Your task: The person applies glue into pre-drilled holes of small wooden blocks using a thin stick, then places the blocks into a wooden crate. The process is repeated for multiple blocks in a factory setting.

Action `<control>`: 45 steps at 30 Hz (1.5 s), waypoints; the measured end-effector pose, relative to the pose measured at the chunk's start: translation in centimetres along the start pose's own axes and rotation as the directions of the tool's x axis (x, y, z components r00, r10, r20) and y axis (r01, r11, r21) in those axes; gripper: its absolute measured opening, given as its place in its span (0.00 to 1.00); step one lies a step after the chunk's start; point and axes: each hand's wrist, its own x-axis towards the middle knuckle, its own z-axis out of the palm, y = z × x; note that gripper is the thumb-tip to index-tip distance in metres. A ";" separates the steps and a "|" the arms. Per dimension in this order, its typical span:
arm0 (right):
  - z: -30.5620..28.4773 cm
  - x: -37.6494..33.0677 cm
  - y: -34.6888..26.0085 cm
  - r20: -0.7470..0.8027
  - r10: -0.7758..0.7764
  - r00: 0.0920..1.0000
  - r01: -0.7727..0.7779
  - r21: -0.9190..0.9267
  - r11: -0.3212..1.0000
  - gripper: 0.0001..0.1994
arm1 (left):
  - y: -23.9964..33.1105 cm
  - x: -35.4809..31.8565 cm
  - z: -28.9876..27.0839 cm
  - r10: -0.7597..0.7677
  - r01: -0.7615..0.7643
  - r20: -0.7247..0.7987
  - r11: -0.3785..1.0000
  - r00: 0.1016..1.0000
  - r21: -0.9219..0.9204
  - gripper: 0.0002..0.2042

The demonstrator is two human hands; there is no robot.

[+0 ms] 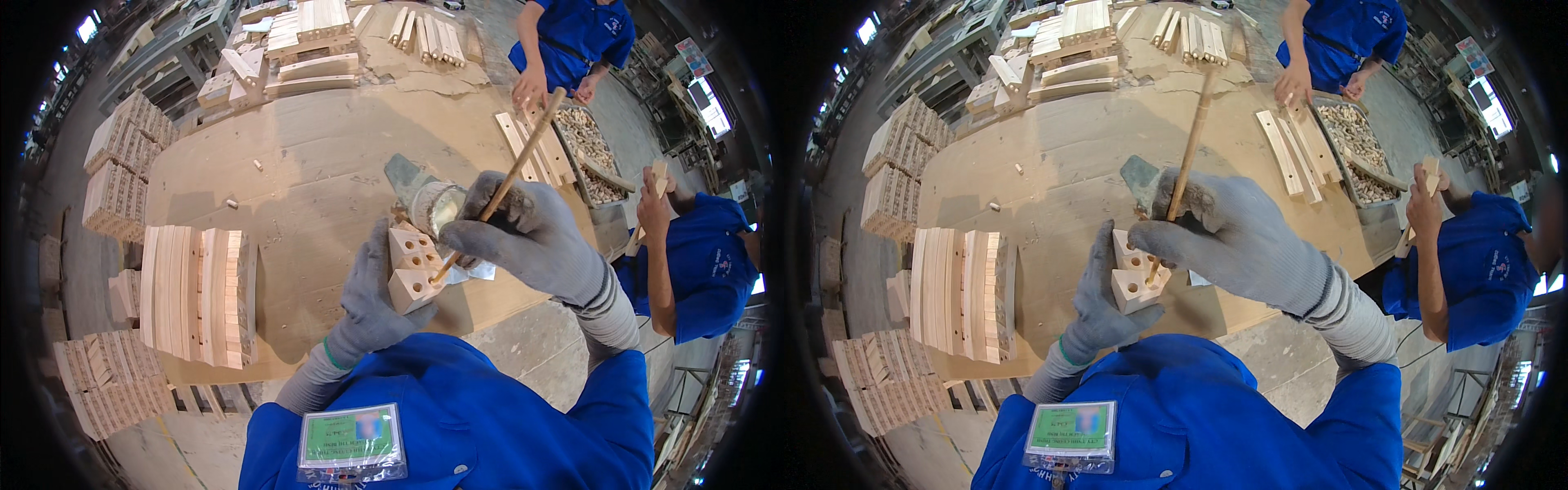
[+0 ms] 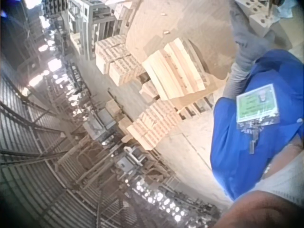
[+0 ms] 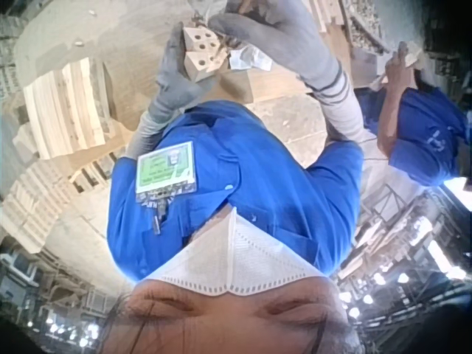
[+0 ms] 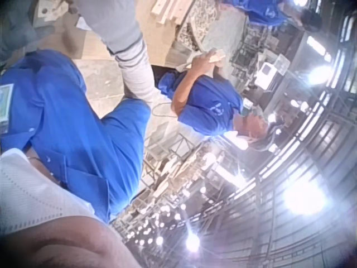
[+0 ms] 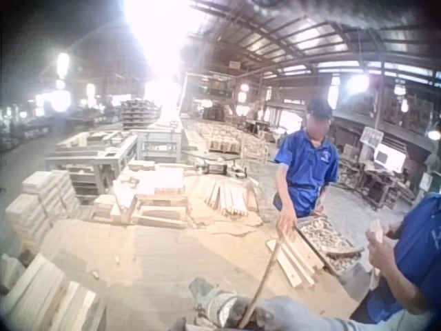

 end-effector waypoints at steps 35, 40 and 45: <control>-1.6 -0.4 -1.0 -0.182 -0.131 0.975 0.177 0.263 0.948 0.08 | 0.0 -0.1 -1.7 0.138 -0.148 -0.222 0.989 0.965 -0.027 0.52; -1.0 1.9 1.9 -0.141 -0.083 0.987 0.148 0.557 0.817 0.13 | 3.5 1.0 -6.5 0.234 -0.209 -0.177 0.966 0.956 0.150 0.60; 2.3 3.4 2.4 0.061 -0.048 0.997 -0.004 0.659 0.752 0.24 | 10.7 4.4 -8.7 0.599 -0.465 0.053 0.559 0.799 0.686 0.36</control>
